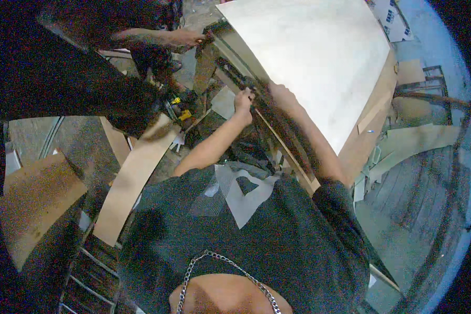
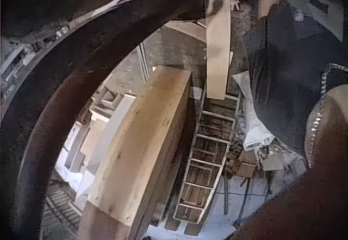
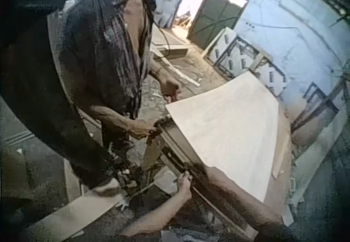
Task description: The person holds and stabilizes a curved wood panel while another person uses a hand plane on the edge, and later uses pliers to pull a nail from the wood.
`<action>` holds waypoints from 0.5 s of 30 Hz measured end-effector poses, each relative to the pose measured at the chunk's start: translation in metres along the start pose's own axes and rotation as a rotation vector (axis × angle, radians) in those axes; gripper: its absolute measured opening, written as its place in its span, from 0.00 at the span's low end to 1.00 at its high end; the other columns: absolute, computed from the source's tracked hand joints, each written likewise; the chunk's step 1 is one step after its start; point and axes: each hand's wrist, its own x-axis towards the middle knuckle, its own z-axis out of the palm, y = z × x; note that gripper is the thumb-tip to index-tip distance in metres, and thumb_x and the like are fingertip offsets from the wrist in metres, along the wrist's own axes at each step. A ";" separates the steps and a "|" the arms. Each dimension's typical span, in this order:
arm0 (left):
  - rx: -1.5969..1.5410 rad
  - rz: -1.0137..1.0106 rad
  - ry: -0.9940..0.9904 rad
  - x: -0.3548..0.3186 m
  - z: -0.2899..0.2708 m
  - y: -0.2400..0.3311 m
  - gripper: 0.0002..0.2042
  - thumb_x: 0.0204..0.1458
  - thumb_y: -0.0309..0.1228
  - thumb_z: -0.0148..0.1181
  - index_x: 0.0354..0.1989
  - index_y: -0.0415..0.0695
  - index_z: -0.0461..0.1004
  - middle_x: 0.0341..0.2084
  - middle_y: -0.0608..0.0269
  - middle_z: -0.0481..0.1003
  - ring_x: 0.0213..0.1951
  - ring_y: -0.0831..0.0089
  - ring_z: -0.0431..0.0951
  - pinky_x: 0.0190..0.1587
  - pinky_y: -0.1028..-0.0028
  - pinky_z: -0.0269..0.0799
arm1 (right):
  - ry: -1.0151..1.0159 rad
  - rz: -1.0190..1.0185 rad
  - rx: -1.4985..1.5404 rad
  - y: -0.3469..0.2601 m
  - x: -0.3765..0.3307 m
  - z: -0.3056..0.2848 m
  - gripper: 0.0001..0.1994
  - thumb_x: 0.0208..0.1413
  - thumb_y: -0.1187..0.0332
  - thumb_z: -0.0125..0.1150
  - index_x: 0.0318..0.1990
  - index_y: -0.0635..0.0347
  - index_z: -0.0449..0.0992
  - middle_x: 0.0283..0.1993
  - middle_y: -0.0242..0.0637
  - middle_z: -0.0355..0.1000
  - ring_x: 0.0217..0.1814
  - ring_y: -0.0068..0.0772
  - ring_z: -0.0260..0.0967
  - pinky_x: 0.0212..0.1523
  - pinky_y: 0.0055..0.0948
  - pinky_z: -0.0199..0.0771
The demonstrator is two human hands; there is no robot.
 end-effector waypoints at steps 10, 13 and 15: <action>-0.148 -0.077 0.021 0.127 0.016 -0.022 0.21 0.59 0.50 0.52 0.48 0.44 0.75 0.38 0.58 0.77 0.38 0.64 0.79 0.40 0.59 0.77 | -0.230 -0.039 0.042 -0.012 0.073 -0.013 0.22 0.59 0.54 0.60 0.44 0.71 0.77 0.34 0.49 0.78 0.37 0.36 0.75 0.40 0.36 0.74; -0.212 -0.092 -0.034 0.111 0.022 -0.014 0.26 0.57 0.58 0.50 0.48 0.47 0.74 0.39 0.56 0.76 0.39 0.61 0.79 0.42 0.58 0.78 | -0.235 0.090 0.452 -0.012 0.073 -0.013 0.22 0.59 0.56 0.57 0.43 0.72 0.79 0.35 0.39 0.77 0.35 0.29 0.72 0.39 0.32 0.73; -0.354 -0.019 -0.053 0.088 0.034 -0.004 0.27 0.56 0.61 0.49 0.47 0.49 0.73 0.40 0.56 0.76 0.40 0.59 0.79 0.43 0.56 0.78 | -0.268 0.188 0.572 -0.019 0.068 -0.022 0.17 0.59 0.59 0.57 0.40 0.67 0.79 0.33 0.35 0.75 0.32 0.25 0.70 0.34 0.32 0.73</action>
